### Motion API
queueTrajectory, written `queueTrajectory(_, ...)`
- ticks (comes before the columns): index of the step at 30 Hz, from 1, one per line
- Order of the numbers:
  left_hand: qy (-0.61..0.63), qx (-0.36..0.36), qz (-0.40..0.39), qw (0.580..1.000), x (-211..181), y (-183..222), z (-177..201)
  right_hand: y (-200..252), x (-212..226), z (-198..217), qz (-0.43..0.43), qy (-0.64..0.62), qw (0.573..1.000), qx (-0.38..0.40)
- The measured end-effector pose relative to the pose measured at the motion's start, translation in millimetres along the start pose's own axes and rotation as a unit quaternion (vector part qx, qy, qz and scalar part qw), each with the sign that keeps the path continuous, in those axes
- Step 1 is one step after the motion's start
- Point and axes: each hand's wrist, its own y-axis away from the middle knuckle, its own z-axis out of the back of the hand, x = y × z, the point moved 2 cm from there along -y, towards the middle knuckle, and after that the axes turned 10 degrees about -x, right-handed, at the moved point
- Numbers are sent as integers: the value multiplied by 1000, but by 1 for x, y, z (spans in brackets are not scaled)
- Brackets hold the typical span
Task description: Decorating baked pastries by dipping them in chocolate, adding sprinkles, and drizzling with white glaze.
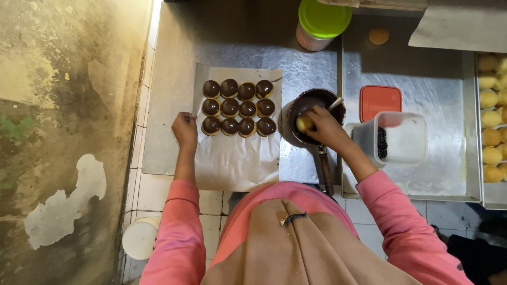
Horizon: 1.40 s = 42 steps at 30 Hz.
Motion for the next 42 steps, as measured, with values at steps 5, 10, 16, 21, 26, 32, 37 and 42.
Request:
queueTrajectory(5,38,26,43,998,0,-3,5,1,-4,-3,36,2,999,9)
queueTrajectory(10,81,61,79,992,-4,-2,12,-2,11,4,61,62,995,41)
queueTrajectory(16,94,60,71,991,7,-4,6,-1,-2,2,30,53,998,-6)
queueTrajectory(21,74,60,72,993,3,-4,8,7,-10,-2,-135,-17,989,-59)
queueTrajectory(26,90,64,65,992,3,-4,10,24,-22,-1,-310,-184,926,-115)
queueTrajectory(32,138,104,109,979,-11,-4,27,59,-70,-18,-444,-551,682,-184)
queueTrajectory(37,198,107,96,970,4,7,44,63,-54,-26,-422,-706,553,-135)
queueTrajectory(42,-18,34,-93,995,2,22,104,56,-13,-69,-408,-736,537,-60)
